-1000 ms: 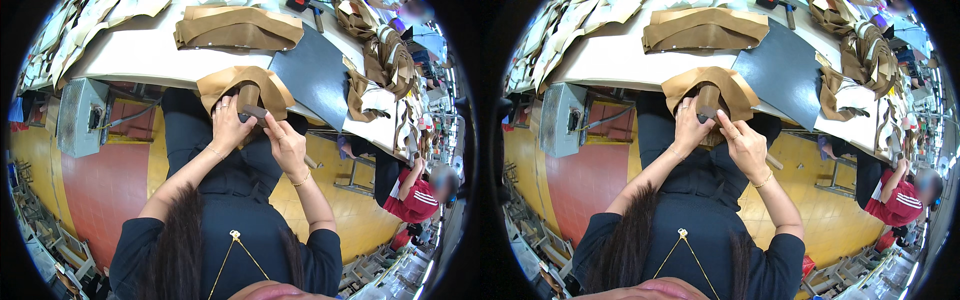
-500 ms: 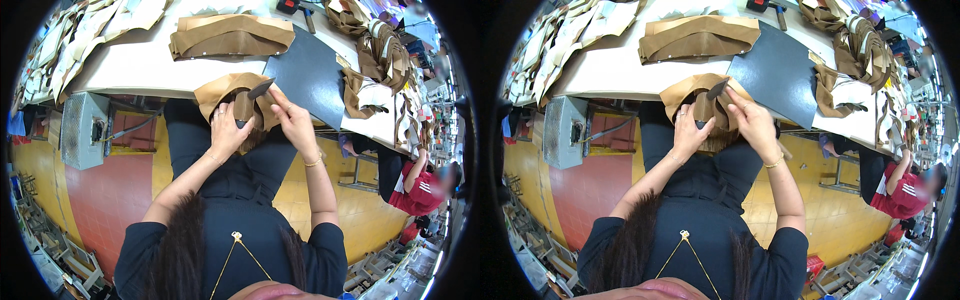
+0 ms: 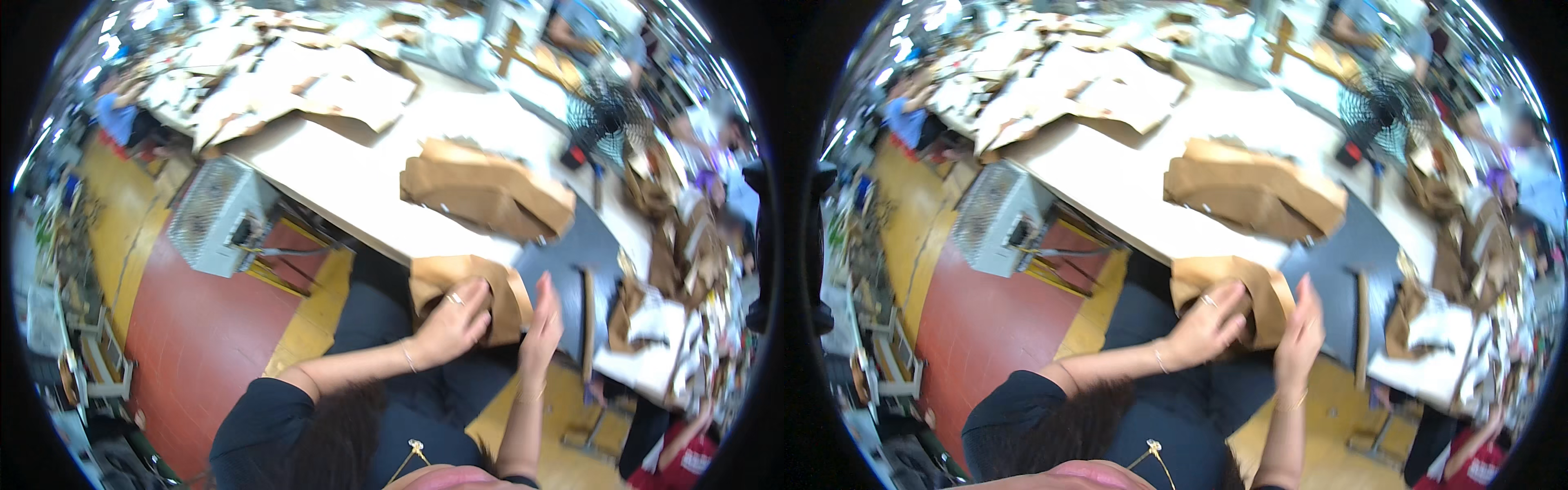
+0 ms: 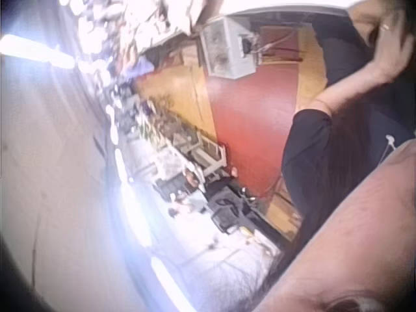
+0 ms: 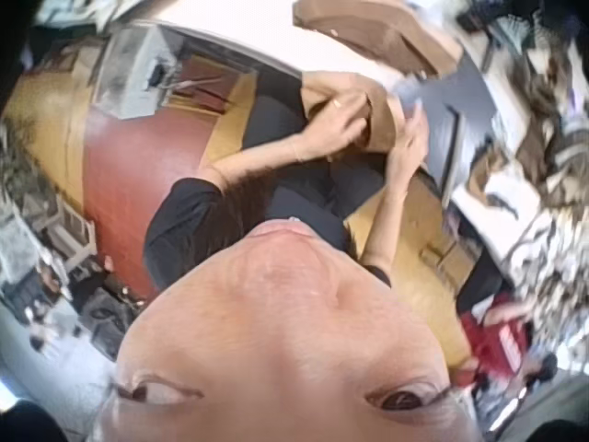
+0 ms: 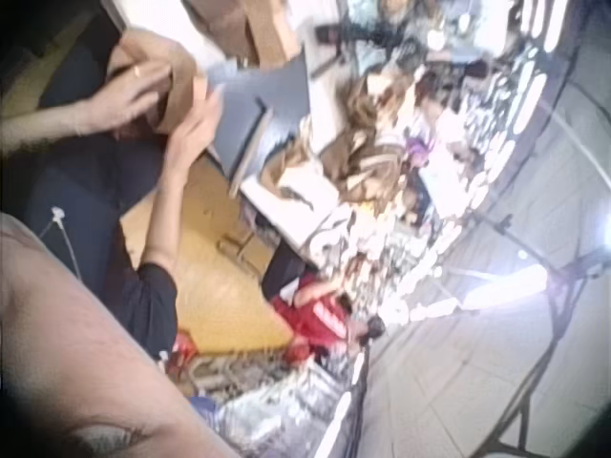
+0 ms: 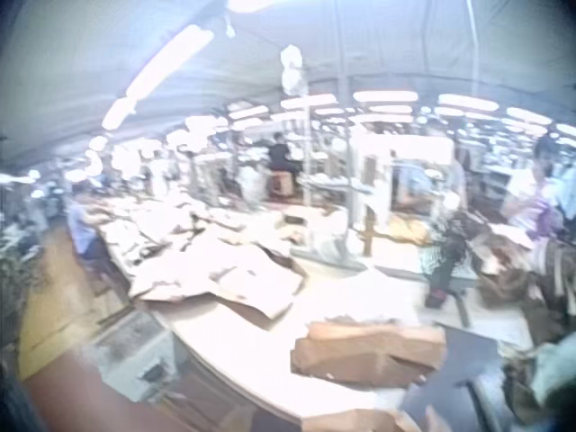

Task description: The person repeatedly picks up curved leather pieces, places them on a curved metal form, and uses a wooden mallet to tap and shape the edges. They handle multiple pieces one at a time, occasionally moving items aside and walking to retrieve a drink before returning to continue shaping.

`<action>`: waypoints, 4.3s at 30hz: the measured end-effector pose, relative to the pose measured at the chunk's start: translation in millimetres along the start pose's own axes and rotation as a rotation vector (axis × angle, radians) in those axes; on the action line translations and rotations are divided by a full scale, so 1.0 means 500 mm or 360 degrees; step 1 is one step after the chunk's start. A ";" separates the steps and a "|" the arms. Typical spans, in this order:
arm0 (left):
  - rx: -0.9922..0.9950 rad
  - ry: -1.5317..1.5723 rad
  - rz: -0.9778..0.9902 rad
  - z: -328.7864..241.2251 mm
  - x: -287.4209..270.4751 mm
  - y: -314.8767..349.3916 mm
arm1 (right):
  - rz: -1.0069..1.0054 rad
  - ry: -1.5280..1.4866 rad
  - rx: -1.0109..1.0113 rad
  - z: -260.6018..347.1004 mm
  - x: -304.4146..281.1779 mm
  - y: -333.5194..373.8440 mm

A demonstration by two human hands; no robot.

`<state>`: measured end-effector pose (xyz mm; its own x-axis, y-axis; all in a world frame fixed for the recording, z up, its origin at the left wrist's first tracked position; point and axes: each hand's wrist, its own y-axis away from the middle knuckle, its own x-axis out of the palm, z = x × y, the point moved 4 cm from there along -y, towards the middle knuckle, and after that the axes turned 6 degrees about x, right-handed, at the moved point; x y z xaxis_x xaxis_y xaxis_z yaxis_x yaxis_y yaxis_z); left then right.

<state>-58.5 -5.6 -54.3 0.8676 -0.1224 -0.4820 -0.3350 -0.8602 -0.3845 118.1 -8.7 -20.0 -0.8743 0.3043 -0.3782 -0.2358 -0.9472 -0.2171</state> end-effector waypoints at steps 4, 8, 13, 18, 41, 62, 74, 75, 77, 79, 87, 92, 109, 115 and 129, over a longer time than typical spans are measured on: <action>0.0137 0.0122 0.0080 0.048 0.037 0.012 | 0.0159 -0.0139 -0.0018 0.039 0.158 0.088; 0.0093 0.0395 0.0112 0.089 0.041 0.057 | 0.0036 -0.0216 0.0032 -0.001 0.202 0.115; -0.0095 0.0671 0.0097 0.087 0.047 0.065 | -0.0036 -0.0228 0.0107 -0.013 0.201 0.125; -0.0163 0.0747 0.0080 0.104 0.062 0.088 | -0.0076 -0.0249 0.0138 -0.020 0.206 0.130; -0.0303 0.0399 0.0640 0.197 -0.052 0.274 | -0.0096 -0.0026 0.0608 -0.187 0.127 0.324; -0.0923 0.1306 -0.0407 0.200 -0.244 0.019 | -0.0287 -0.0771 0.0630 -0.127 -0.115 0.128; -0.0715 0.0558 -0.0591 0.284 -0.317 -0.271 | -0.0095 -0.0493 0.0627 -0.133 -0.032 -0.295; -0.0916 0.0360 -0.0501 0.324 -0.313 -0.270 | -0.0003 -0.0267 0.0676 -0.167 -0.014 -0.331; -0.0923 0.0050 -0.0497 0.363 -0.283 -0.245 | -0.0005 -0.0279 0.0611 -0.194 0.011 -0.337; -0.0887 -0.0072 -0.0562 0.358 -0.279 -0.226 | -0.0273 -0.0172 0.0760 -0.205 0.001 -0.314; -0.0322 -0.1577 -0.0537 0.353 -0.286 -0.088 | -0.0334 0.0598 0.0248 -0.163 -0.038 -0.136; -0.0719 -0.1534 -0.0360 0.381 -0.266 -0.106 | -0.0110 0.1405 0.0018 -0.161 -0.008 -0.130; -0.1721 -0.0905 0.0772 0.352 -0.228 -0.081 | 0.0263 0.1343 -0.0087 -0.135 -0.002 -0.134; -0.1767 -0.0934 0.0800 0.332 -0.226 -0.104 | 0.0508 0.1681 -0.0012 -0.120 -0.014 -0.138; -0.1743 -0.1283 0.0680 0.320 -0.208 -0.128 | -0.0012 -0.0235 0.0393 -0.175 0.001 -0.119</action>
<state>-186.2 141.6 -105.7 0.2065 -0.4748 -0.8555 0.2577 -0.8171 0.5157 168.6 56.9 -85.9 -0.9202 0.3104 -0.2384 -0.3226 -0.9464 0.0132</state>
